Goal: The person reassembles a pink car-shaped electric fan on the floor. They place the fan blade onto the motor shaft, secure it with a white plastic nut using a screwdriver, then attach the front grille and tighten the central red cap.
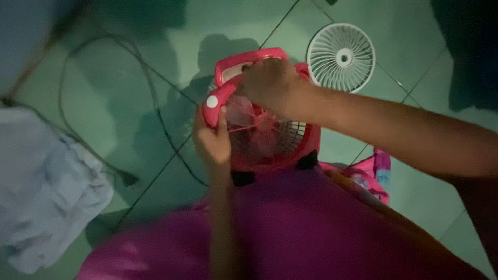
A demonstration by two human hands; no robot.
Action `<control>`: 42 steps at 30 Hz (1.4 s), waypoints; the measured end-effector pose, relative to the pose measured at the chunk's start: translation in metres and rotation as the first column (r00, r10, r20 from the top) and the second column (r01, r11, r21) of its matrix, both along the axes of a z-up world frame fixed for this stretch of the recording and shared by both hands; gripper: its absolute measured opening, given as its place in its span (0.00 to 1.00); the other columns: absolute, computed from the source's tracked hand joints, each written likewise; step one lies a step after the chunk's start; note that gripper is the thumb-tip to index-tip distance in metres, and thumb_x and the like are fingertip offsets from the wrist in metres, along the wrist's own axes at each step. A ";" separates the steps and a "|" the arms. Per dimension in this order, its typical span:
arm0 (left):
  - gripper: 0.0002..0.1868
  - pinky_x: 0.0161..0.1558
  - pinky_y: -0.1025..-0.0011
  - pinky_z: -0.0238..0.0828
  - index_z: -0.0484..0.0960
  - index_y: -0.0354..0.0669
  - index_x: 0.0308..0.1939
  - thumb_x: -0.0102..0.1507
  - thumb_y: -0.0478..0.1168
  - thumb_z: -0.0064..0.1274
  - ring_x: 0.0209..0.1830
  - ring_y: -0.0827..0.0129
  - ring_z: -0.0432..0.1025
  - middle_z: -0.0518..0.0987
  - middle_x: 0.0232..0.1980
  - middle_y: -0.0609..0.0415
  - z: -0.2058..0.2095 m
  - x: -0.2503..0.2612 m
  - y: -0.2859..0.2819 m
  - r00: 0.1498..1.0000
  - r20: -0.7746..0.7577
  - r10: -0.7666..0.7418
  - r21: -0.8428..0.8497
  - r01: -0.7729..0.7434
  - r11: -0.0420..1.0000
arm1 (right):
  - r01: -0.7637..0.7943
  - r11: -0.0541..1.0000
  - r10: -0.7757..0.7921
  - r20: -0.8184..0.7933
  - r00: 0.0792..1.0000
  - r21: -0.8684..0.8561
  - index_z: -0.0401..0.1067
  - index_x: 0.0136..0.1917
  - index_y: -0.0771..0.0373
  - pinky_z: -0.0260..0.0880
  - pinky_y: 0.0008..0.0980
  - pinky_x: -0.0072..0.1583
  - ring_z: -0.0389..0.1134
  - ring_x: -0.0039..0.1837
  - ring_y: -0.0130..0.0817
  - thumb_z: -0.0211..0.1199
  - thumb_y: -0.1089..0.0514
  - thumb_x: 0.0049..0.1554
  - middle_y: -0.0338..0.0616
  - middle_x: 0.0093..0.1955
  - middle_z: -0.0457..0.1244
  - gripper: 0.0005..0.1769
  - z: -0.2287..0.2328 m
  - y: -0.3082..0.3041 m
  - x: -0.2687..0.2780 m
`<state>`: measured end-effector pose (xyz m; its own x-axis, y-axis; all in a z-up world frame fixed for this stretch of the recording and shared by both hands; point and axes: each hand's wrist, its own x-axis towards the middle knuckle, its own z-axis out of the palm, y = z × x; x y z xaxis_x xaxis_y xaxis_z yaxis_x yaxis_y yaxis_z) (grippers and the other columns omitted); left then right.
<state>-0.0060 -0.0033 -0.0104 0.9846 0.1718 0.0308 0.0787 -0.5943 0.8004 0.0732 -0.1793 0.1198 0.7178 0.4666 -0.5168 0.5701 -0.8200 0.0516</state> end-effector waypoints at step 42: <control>0.30 0.48 0.55 0.77 0.76 0.32 0.62 0.69 0.55 0.56 0.50 0.49 0.80 0.82 0.53 0.37 0.000 -0.001 0.004 0.999 0.043 -0.011 -0.074 0.014 0.997 | -0.036 0.984 0.029 0.042 0.999 0.177 0.77 0.52 0.67 0.77 0.45 0.48 0.74 0.52 0.50 0.63 0.53 0.54 0.53 0.52 0.70 0.17 -0.012 -0.013 0.008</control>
<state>-0.0071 0.0003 -0.0106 0.9849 0.1626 0.0604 0.0364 -0.5343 0.8445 0.0813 -0.1927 0.1080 0.7188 0.5720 -0.3953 0.5971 -0.7991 -0.0705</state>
